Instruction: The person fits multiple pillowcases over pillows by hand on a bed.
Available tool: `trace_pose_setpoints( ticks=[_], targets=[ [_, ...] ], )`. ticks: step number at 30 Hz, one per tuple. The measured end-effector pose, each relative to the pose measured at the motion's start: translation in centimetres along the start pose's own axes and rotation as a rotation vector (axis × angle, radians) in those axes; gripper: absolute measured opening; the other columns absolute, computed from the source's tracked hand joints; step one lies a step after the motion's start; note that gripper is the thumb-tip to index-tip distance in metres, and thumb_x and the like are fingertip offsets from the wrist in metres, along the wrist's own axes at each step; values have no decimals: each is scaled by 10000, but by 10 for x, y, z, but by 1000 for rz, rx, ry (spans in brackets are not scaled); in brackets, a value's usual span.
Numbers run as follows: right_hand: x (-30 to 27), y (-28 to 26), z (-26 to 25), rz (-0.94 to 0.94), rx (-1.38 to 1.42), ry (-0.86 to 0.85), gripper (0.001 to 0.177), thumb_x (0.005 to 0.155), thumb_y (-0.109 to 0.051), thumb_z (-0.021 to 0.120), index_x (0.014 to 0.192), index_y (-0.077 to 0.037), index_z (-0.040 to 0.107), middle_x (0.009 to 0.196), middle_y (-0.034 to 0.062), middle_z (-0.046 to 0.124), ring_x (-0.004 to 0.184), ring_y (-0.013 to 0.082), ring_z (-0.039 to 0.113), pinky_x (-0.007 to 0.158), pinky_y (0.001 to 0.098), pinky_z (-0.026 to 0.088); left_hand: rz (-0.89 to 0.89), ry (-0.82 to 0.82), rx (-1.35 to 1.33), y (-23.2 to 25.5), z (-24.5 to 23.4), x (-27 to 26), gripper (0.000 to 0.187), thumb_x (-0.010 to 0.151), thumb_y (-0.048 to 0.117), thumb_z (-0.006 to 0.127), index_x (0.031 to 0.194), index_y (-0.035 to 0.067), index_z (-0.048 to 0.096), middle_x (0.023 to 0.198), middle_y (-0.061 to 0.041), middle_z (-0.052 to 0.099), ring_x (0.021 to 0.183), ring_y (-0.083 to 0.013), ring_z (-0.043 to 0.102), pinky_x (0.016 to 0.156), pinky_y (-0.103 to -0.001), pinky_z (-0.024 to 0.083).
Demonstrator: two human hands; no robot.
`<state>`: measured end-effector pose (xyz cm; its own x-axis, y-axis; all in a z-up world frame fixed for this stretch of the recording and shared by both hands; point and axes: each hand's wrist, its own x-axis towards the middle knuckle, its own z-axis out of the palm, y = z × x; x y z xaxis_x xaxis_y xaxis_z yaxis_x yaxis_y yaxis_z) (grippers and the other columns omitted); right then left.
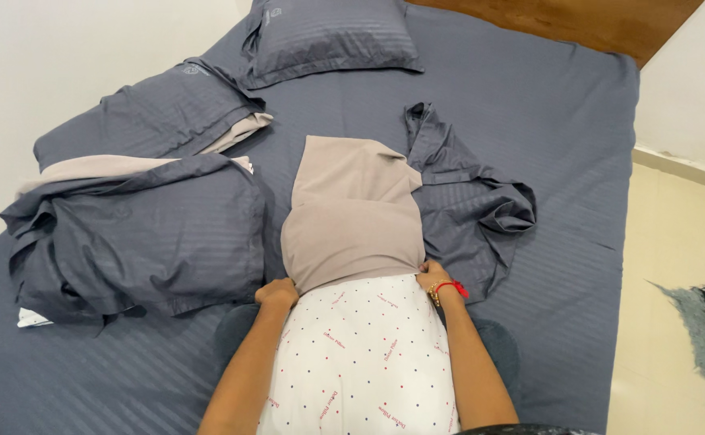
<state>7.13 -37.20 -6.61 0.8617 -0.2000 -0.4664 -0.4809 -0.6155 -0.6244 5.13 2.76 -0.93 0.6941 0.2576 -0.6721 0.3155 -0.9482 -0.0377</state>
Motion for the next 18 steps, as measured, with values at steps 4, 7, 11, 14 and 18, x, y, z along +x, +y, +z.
trace_pose_setpoints(
  ticks=[4,7,11,14,18],
  targets=[
    [-4,4,-3,57,-111,-49,371,841,-206,609,1136,4,692,1103,230,729,1019,331,690,920,388,516,5,-23,118,7,-2,-5,418,1004,251,536,1412,245,625,1417,-37,642,1269,-278,655,906,-513,583],
    [-6,0,-8,88,-83,-96,419,874,-212,583,1216,22,644,1215,254,679,1080,359,643,946,408,485,106,73,150,0,-3,-11,396,961,249,589,1351,218,655,1336,-51,693,1200,-284,696,871,-495,582],
    [-8,-10,-12,165,273,-187,387,886,-142,516,1164,86,661,1139,241,721,959,331,710,816,436,528,301,318,39,-25,-7,-51,468,923,334,658,1332,127,562,1165,-141,736,1064,-351,721,858,-483,565],
    [-15,-15,-16,48,636,-149,326,851,-25,631,1149,105,650,1025,226,718,821,288,696,708,412,550,355,454,-196,-38,-21,-85,516,876,288,676,1340,132,513,1072,-187,737,993,-402,711,835,-510,552],
    [-38,-33,-20,35,999,-71,386,801,38,706,1179,17,630,966,168,745,748,209,728,669,347,589,417,626,-406,-44,-30,-101,497,833,216,670,1302,117,538,1024,-187,730,926,-426,694,786,-565,545]
  ],
)
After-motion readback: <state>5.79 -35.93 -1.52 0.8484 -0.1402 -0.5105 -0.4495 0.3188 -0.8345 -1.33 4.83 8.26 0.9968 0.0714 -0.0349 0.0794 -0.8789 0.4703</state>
